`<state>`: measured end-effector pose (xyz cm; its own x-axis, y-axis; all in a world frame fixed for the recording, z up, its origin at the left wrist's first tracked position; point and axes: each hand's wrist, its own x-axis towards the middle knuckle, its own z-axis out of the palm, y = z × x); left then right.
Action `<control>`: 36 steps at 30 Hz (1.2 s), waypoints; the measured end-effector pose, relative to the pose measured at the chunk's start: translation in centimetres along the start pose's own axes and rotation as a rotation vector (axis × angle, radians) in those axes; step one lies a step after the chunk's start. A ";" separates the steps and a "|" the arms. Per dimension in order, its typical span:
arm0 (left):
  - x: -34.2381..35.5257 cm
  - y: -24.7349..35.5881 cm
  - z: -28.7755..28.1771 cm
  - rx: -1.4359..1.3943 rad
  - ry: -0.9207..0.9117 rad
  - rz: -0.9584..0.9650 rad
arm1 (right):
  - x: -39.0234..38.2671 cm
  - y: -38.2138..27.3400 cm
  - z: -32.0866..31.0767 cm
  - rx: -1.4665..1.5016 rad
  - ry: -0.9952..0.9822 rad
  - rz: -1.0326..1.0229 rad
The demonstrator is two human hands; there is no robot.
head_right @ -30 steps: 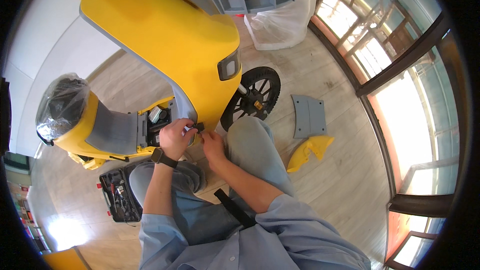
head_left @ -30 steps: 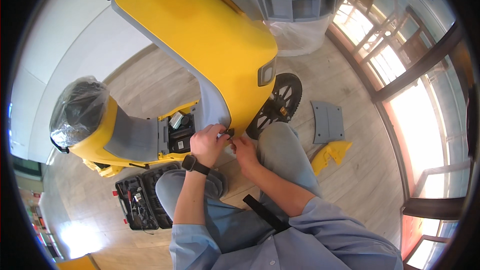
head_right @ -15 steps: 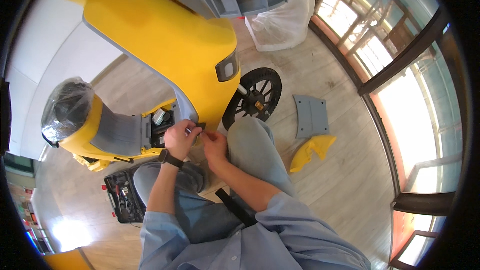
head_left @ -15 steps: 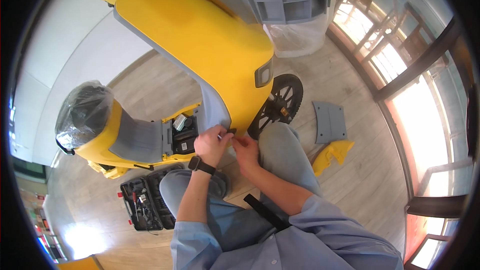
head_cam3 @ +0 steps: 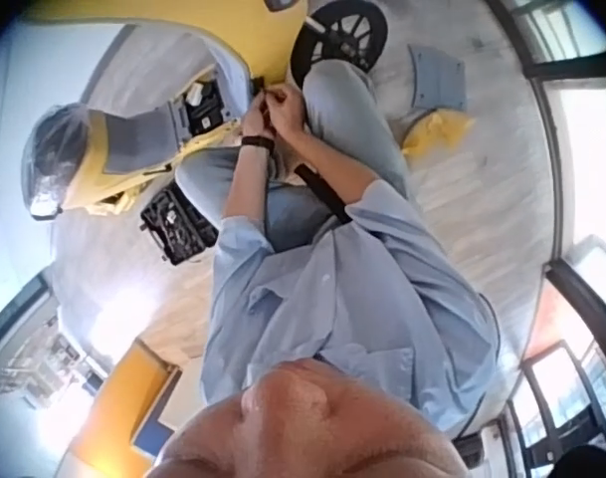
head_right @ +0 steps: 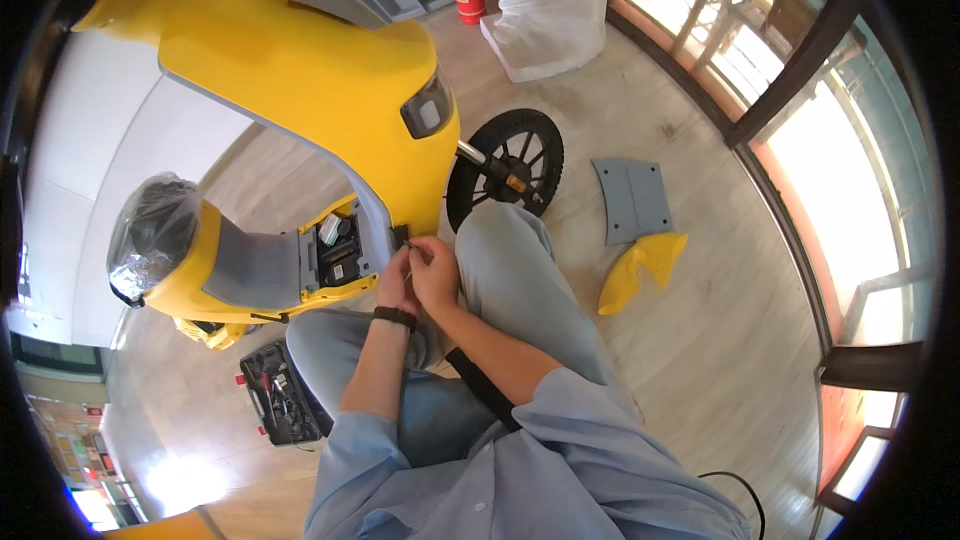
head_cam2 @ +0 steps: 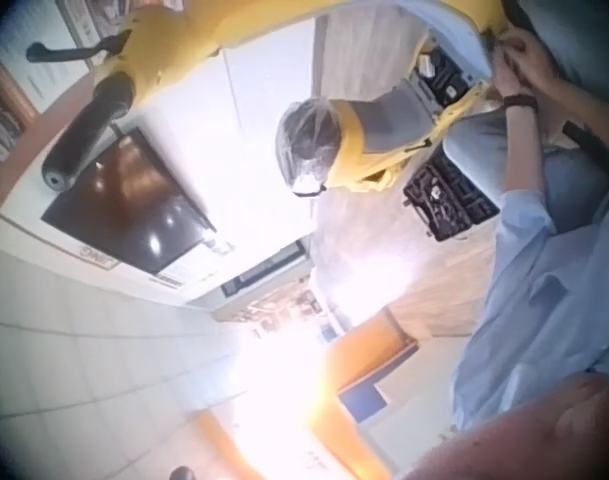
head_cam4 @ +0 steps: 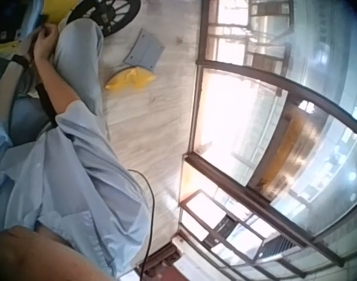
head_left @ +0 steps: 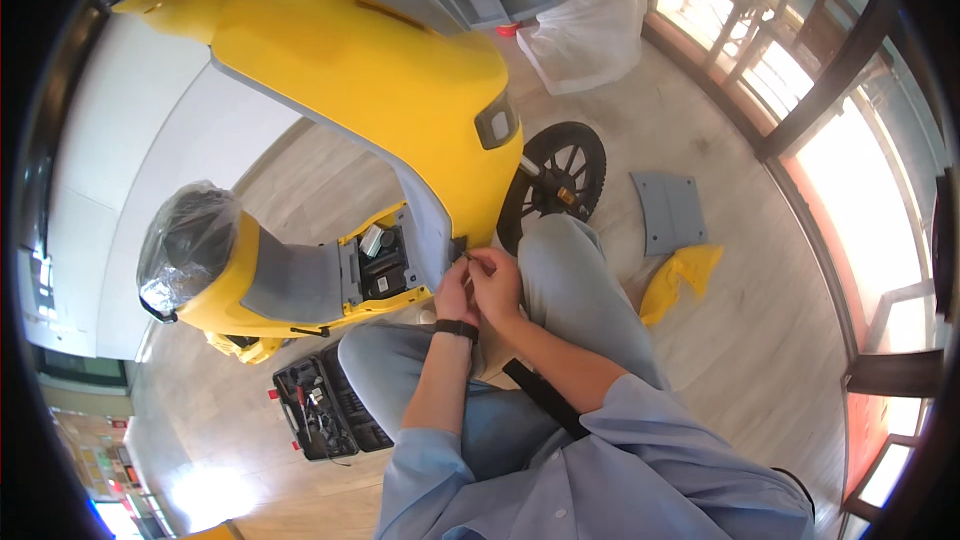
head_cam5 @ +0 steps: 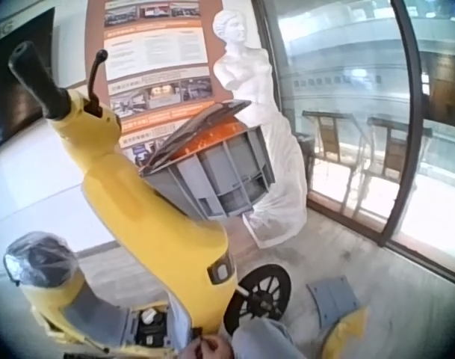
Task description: Removing and reattaching plastic panels and checking internal components of an electric scooter.
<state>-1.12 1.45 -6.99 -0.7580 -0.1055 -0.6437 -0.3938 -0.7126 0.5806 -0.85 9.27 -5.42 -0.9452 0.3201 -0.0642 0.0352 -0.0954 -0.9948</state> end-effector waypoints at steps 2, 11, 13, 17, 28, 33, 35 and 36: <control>0.2 -0.1 0.4 0.001 -0.073 0.009 | 0.2 0.5 -0.7 0.000 -0.077 -0.059; -0.2 0.4 0.5 0.009 -0.003 0.077 | -0.5 -0.7 -0.6 0.010 -0.050 0.079; 0.0 0.4 0.4 0.038 -0.034 0.083 | -0.4 -0.2 -0.4 0.079 -0.066 0.168; -1.2 0.1 1.6 0.070 -0.062 0.169 | -0.5 1.0 0.2 0.403 -0.042 0.396; -0.1 0.2 -0.5 -0.033 -0.146 -0.064 | -0.8 -1.4 -0.9 -0.100 -0.101 0.082; -0.9 0.1 0.9 -0.061 0.000 0.018 | -0.1 -0.5 -1.5 0.182 -0.143 0.210; -1.7 0.6 1.3 0.033 -0.035 0.008 | 0.1 -1.5 -2.0 0.383 -0.140 0.418; -2.0 0.7 1.7 0.020 -0.030 0.010 | 0.2 -1.8 -2.0 0.374 -0.149 0.420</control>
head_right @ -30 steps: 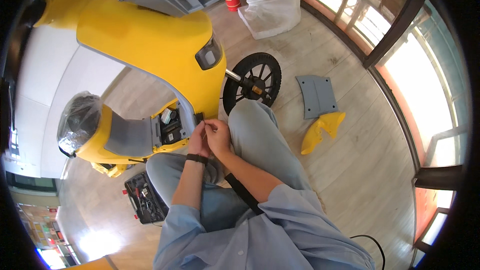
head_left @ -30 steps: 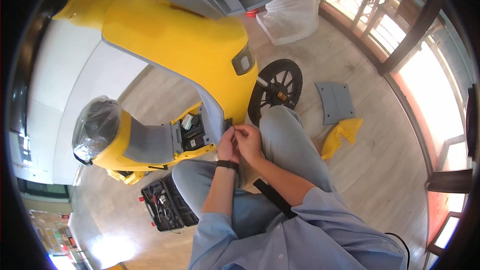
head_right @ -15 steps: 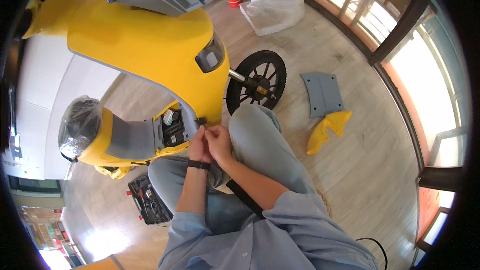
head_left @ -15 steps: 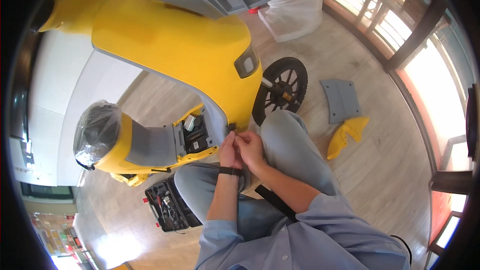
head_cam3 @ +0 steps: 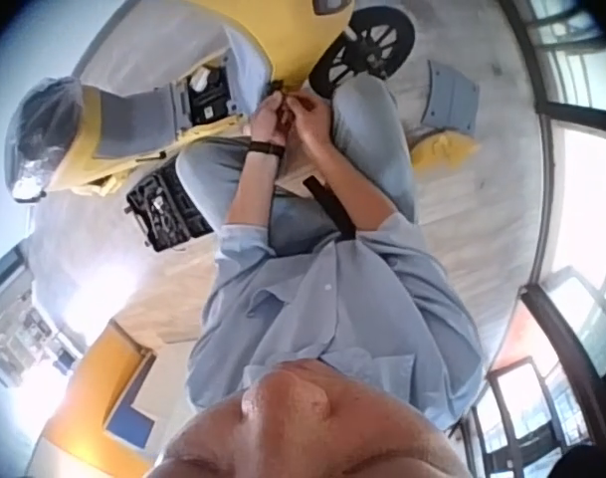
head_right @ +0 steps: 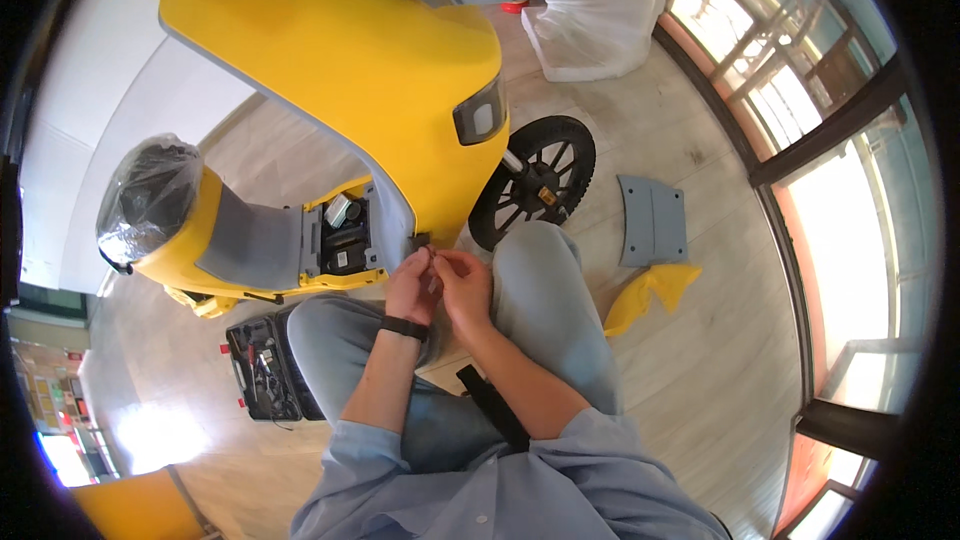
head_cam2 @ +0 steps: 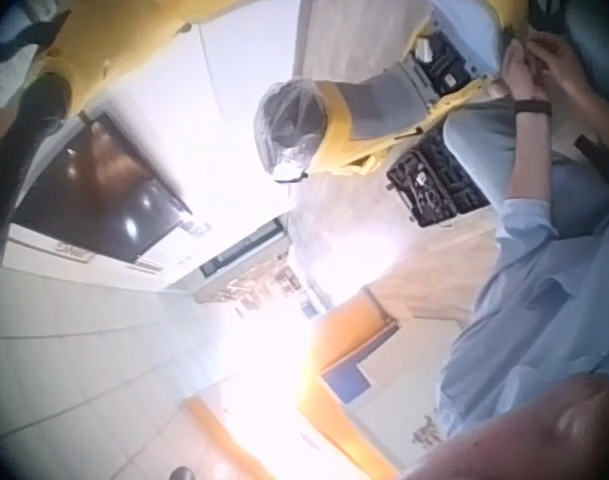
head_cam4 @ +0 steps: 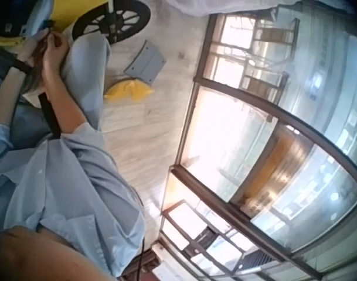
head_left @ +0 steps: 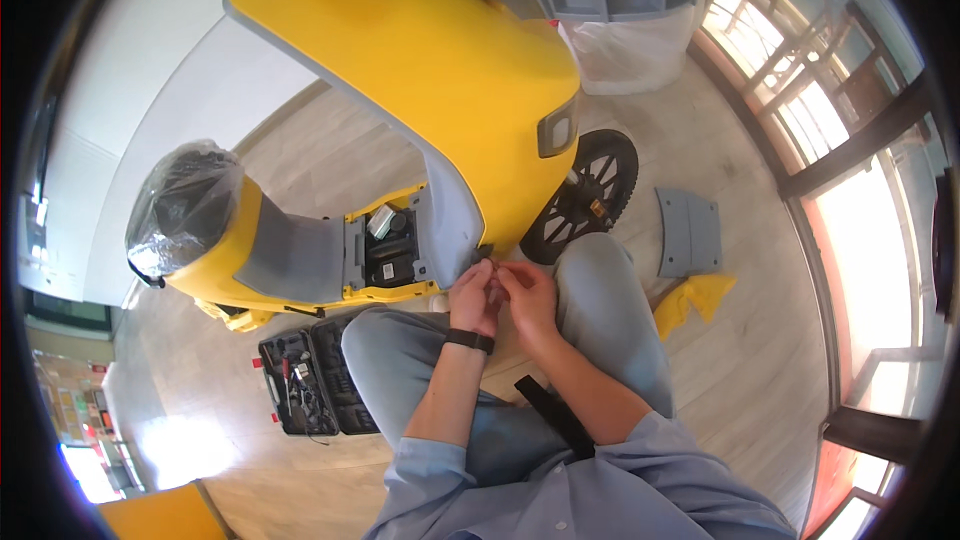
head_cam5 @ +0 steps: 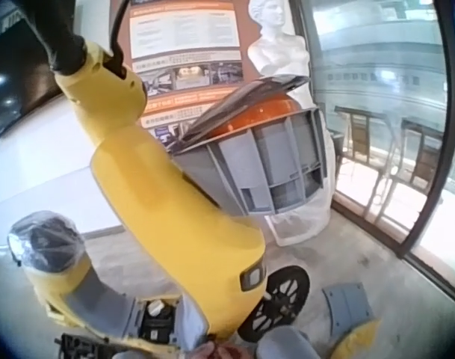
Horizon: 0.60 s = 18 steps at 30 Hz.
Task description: Removing and reattaching plastic panels and checking internal components of an electric scooter.
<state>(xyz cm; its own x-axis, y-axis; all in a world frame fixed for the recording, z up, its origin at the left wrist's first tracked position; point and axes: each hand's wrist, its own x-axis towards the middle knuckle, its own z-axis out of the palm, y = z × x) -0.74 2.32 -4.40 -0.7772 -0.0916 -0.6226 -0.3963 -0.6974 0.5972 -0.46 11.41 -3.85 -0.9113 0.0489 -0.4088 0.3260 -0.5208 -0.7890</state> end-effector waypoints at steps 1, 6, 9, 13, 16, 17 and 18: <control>-0.4 0.1 0.6 0.002 0.026 0.009 | 0.0 -0.2 0.0 -0.001 0.017 0.010; -1.4 0.2 1.0 0.023 0.037 0.044 | -0.3 -0.3 0.1 -0.116 0.056 0.005; -1.2 0.0 0.9 0.037 0.072 0.035 | 0.0 0.3 -0.2 -0.098 0.056 0.025; -1.2 0.0 0.9 0.050 0.068 0.041 | -0.3 0.2 -0.1 -0.129 0.081 0.028; -1.2 0.1 1.0 0.046 0.065 0.038 | -0.3 0.2 0.1 -0.175 0.090 -0.008; -1.2 0.1 1.0 0.042 0.058 0.036 | -0.3 0.1 0.1 -0.202 0.090 -0.037; -1.3 0.0 1.0 0.033 0.059 0.038 | -0.4 0.0 0.2 -0.211 0.085 -0.038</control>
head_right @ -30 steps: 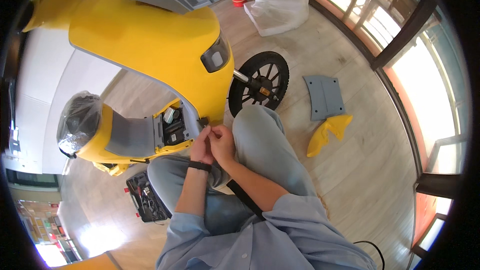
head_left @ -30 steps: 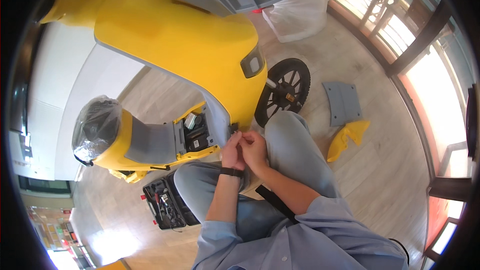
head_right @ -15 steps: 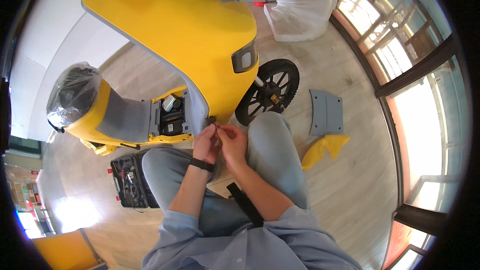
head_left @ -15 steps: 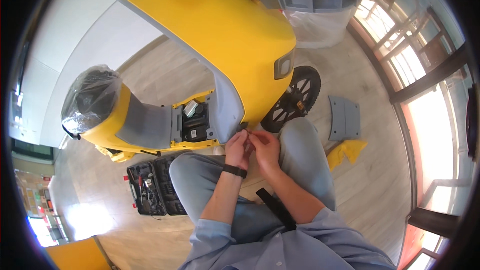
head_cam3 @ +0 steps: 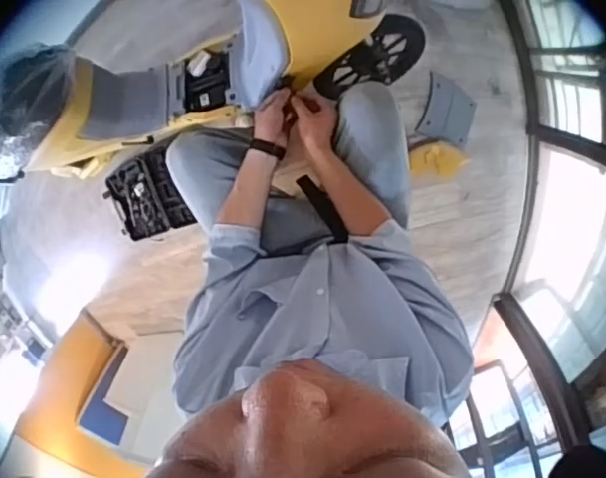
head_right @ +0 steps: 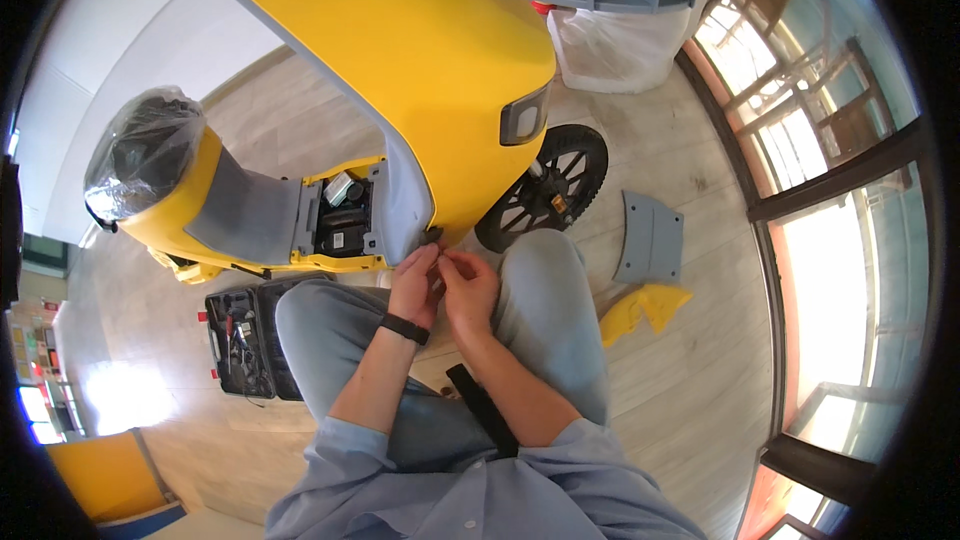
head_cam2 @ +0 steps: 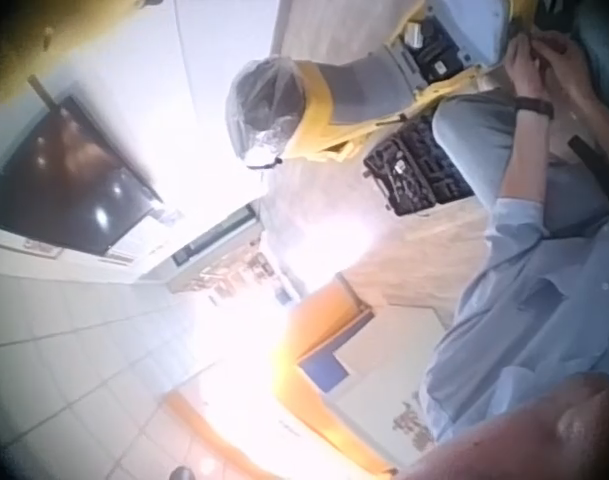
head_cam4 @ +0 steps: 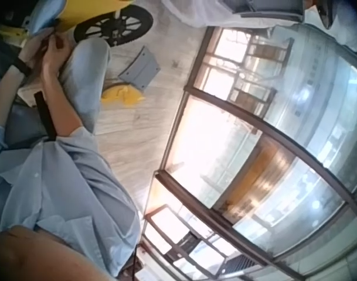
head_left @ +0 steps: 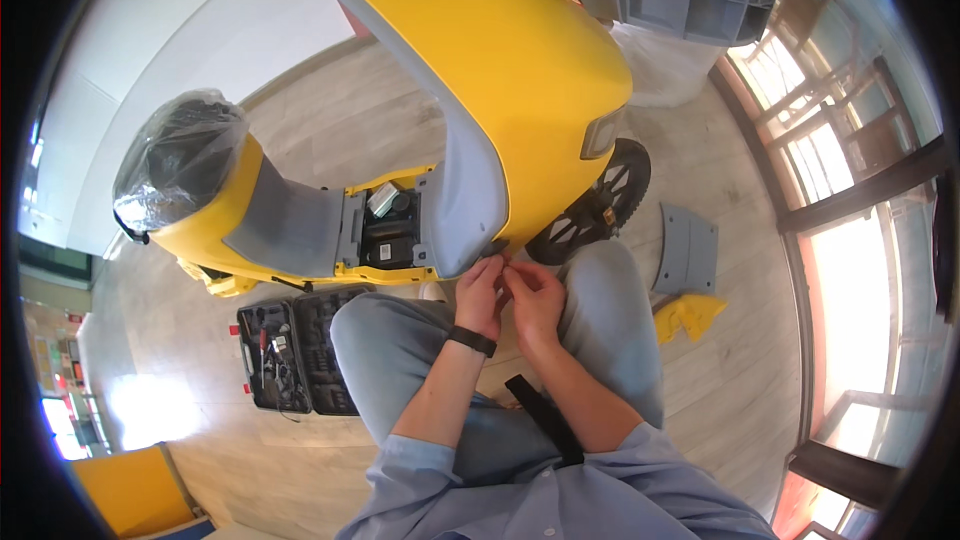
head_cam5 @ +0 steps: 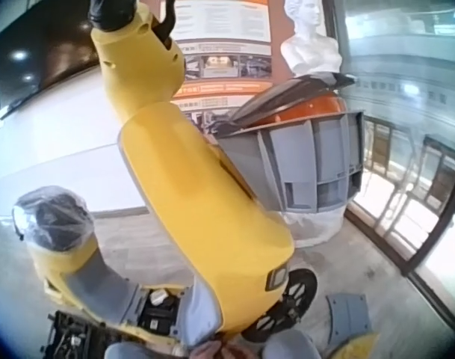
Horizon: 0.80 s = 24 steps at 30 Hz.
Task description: Removing and reattaching plastic panels and checking internal components of an electric scooter.
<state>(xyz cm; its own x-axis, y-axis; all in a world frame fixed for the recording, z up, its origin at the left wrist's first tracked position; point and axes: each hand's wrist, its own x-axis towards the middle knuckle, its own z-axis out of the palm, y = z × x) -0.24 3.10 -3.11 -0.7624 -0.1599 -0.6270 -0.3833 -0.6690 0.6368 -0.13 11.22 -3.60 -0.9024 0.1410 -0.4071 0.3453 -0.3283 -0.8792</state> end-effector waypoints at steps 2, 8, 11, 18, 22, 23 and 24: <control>-0.1 0.0 0.0 -0.008 -0.009 0.007 | -0.2 -0.5 0.3 -0.060 0.028 -0.016; -0.2 0.2 0.0 0.015 -0.034 0.001 | 0.0 0.5 0.3 0.008 0.021 -0.078; -0.2 0.2 0.2 0.013 -0.032 0.003 | 0.1 0.6 0.2 0.007 0.019 -0.084; 0.4 -0.6 0.2 -0.002 -0.023 0.048 | 0.2 1.5 0.5 -0.088 0.063 -0.210; 0.4 -0.2 0.5 -0.085 0.045 -0.017 | 0.5 1.5 0.5 -0.177 0.067 -0.302; 0.4 -0.1 0.7 -0.103 0.043 -0.034 | 0.6 1.5 0.5 -0.195 0.063 -0.317; 0.4 -0.1 0.7 -0.108 0.041 -0.035 | 0.7 1.6 0.5 -0.199 0.062 -0.318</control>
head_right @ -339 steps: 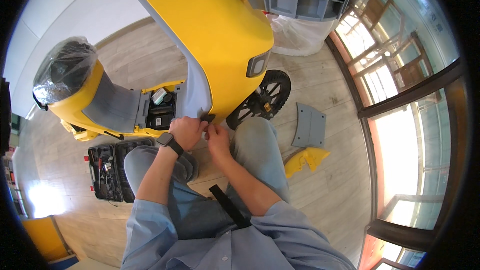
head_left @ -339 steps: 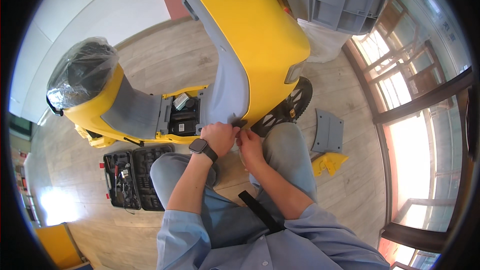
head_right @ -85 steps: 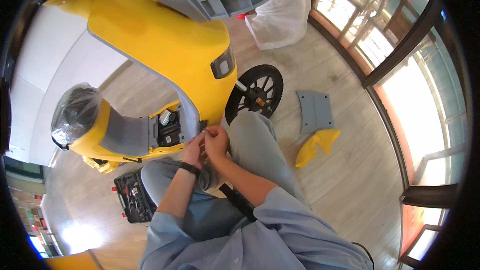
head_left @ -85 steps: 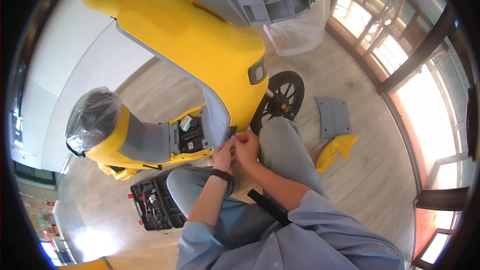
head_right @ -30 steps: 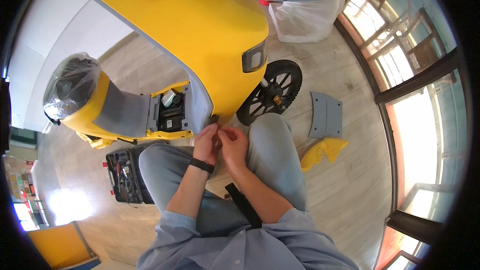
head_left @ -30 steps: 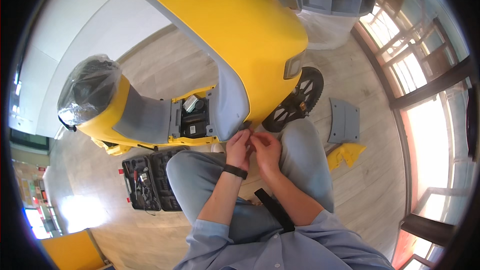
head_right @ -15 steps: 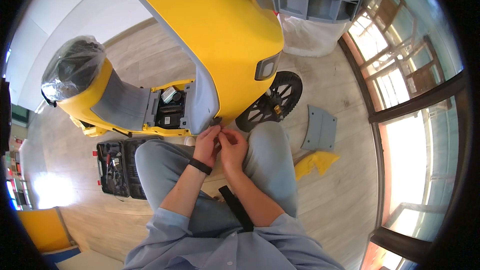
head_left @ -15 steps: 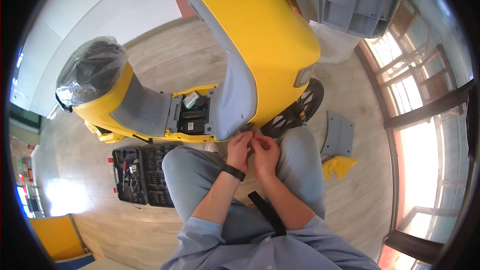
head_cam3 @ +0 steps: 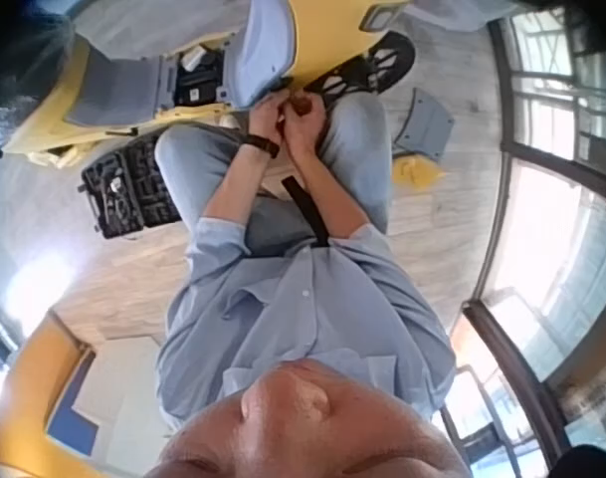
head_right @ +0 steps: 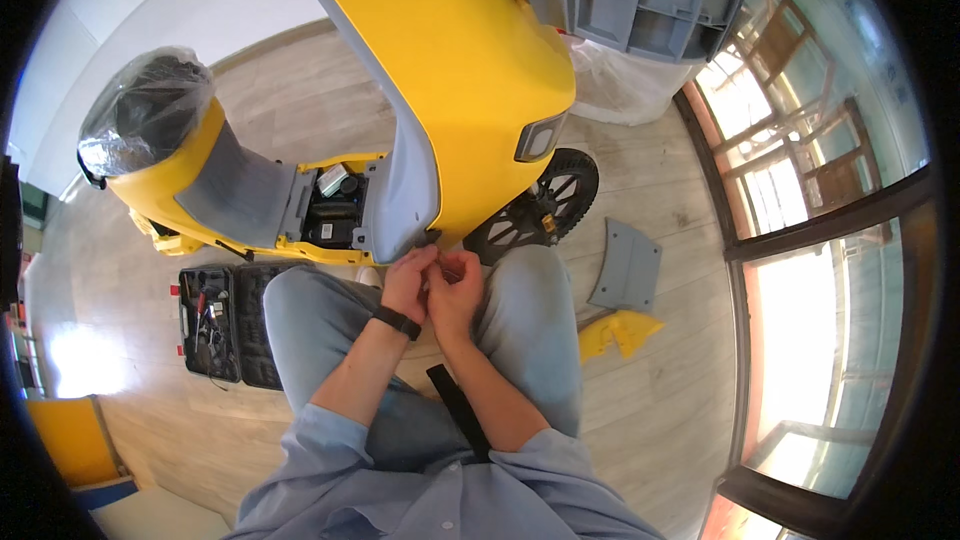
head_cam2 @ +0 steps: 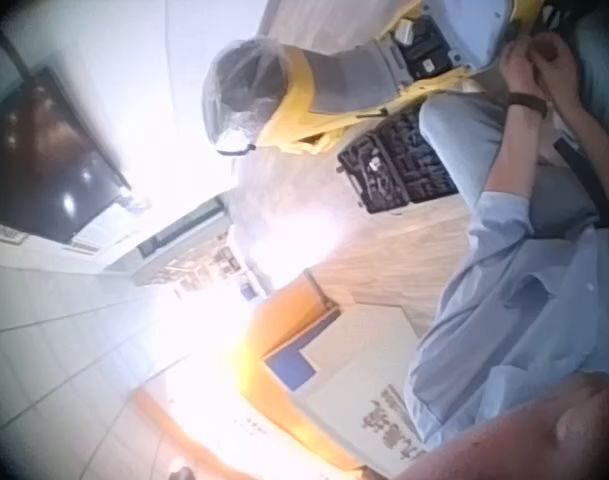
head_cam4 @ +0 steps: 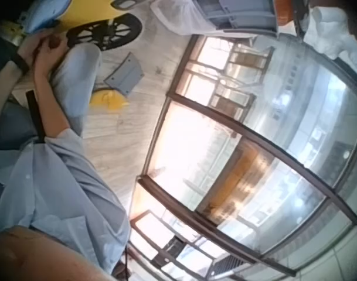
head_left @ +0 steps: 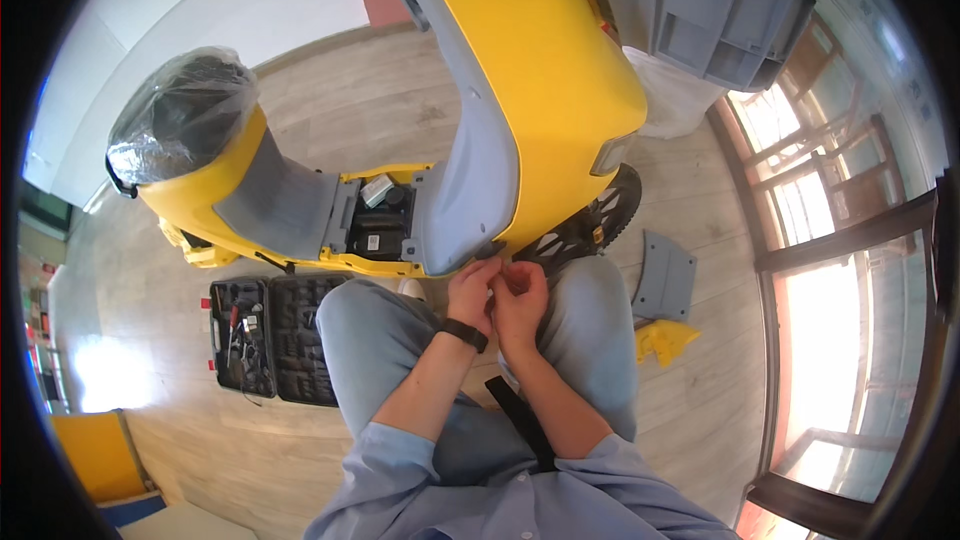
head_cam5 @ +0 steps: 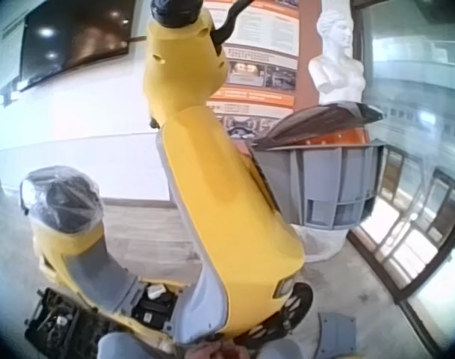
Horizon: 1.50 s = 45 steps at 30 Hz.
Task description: Removing and reattaching plastic panels and checking internal components of an electric scooter.
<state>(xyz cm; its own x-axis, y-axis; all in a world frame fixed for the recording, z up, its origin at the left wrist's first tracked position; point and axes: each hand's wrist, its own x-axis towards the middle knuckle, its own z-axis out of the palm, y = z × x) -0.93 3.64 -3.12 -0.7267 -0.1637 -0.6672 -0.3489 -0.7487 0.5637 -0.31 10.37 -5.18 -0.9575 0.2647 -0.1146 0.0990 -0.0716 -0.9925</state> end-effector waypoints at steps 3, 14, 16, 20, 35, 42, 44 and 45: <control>0.1 0.0 -0.1 -0.017 -0.012 -0.005 | 0.0 0.2 0.0 -0.107 0.008 -0.079; 0.0 0.4 -1.5 0.171 -0.072 0.008 | -0.3 -0.1 -0.2 0.255 -0.052 0.248; -0.3 1.0 -1.4 0.156 -0.017 -0.010 | -0.3 -0.7 -0.2 0.194 -0.032 0.232; -0.6 1.6 -0.9 0.128 0.151 0.137 | 0.1 -0.3 -0.1 0.019 -0.018 0.035; -1.1 3.5 0.9 1.381 0.066 1.185 | -2.2 -1.0 1.7 0.106 0.280 0.002; -0.1 3.2 0.1 1.190 -0.033 1.035 | -2.4 1.5 2.8 0.397 0.224 0.088; -0.6 2.8 0.6 1.127 0.008 1.014 | -2.5 1.3 3.1 0.373 0.295 0.076; -0.6 3.0 0.4 1.134 0.012 1.013 | -2.7 1.2 3.3 0.376 0.293 0.083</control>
<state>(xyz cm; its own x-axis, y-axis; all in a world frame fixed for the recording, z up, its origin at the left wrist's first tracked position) -1.84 1.78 -0.84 -0.9290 -0.2993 0.2178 0.0177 0.5518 0.8338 1.46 6.42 -5.93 -0.8283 0.4997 -0.2533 0.0147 -0.4325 -0.9015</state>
